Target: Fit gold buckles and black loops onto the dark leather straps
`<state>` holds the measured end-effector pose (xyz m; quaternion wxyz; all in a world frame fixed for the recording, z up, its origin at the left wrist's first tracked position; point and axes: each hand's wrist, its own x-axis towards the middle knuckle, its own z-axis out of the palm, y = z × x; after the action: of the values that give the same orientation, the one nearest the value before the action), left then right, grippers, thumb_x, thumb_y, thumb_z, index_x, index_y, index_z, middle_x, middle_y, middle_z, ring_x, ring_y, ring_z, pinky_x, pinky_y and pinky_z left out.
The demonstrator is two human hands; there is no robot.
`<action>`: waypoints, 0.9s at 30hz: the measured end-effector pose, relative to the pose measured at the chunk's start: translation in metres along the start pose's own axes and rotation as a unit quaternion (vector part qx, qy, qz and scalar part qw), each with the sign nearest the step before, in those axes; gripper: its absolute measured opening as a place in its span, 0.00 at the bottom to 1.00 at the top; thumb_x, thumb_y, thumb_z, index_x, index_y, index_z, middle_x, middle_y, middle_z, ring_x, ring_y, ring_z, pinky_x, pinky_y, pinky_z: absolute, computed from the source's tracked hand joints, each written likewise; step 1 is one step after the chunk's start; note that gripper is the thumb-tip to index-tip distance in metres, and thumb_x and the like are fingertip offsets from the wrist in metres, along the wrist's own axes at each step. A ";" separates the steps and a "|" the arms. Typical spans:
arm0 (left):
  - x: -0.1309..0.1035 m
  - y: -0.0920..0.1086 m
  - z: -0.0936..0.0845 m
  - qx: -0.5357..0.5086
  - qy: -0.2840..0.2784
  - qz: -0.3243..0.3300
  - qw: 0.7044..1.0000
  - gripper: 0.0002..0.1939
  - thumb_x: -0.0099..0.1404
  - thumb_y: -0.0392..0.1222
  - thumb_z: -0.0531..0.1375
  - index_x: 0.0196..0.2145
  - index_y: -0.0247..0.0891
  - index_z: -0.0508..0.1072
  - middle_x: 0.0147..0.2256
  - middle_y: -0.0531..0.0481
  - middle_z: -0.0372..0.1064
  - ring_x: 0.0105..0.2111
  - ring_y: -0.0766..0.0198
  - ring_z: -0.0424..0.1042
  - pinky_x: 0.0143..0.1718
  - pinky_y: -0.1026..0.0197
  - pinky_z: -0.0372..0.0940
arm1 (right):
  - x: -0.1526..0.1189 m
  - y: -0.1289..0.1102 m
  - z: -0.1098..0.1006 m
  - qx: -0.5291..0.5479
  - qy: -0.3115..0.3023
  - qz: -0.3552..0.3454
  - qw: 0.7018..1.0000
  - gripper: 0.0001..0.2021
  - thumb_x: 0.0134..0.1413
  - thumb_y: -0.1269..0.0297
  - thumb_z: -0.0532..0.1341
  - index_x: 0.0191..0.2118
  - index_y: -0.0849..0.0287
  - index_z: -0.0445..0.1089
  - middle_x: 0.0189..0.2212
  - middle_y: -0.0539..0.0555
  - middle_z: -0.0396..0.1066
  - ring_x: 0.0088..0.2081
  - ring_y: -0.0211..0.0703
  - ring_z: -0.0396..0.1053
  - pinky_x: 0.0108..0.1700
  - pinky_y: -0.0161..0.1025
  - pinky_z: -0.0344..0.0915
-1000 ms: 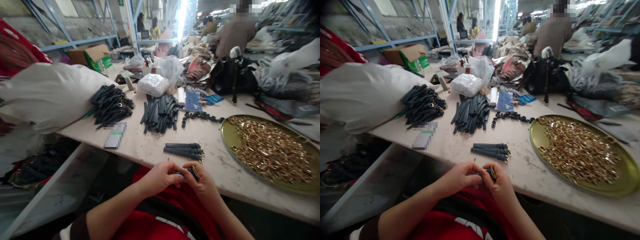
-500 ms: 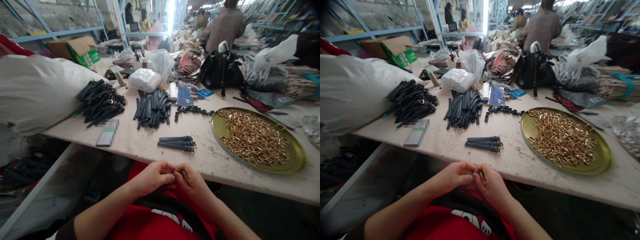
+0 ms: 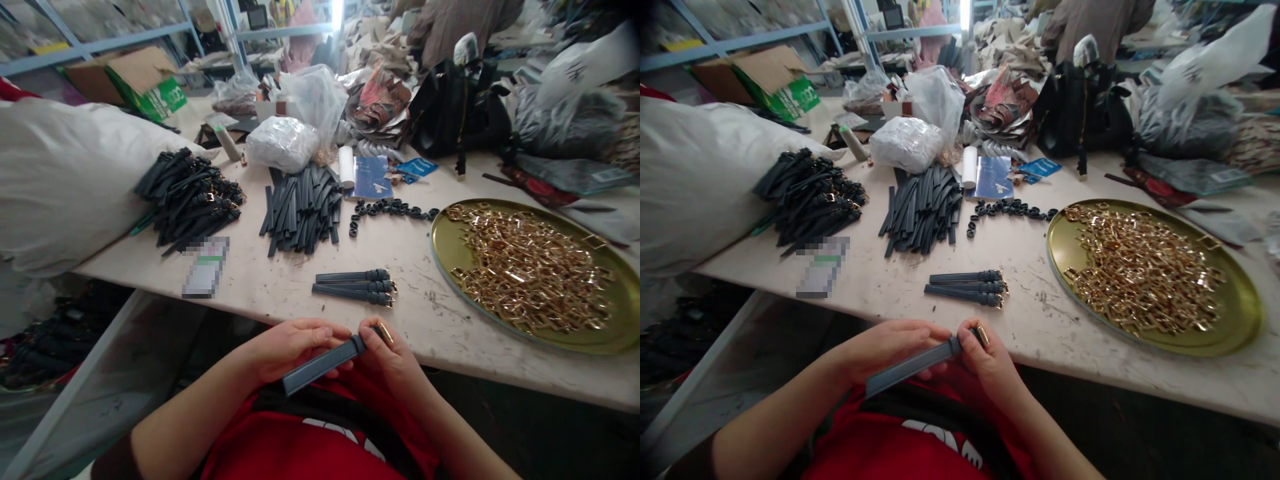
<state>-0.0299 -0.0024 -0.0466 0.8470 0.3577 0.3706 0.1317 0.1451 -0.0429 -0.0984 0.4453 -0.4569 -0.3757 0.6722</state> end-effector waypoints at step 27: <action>0.025 -0.024 0.010 0.039 0.073 0.071 0.994 0.18 0.53 0.52 0.62 0.27 0.34 0.63 0.22 0.54 0.67 0.19 0.73 0.64 0.23 0.68 0.57 | -0.001 -0.001 0.008 -0.165 0.089 -0.105 0.977 0.15 0.57 0.52 0.49 0.37 0.58 0.62 0.20 0.46 0.57 0.22 0.35 0.56 0.25 0.33 0.55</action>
<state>-0.0064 -0.0121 -0.0727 0.7917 0.4052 0.4099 0.2026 0.1379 -0.0445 -0.0949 0.4637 -0.5397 -0.4863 0.5072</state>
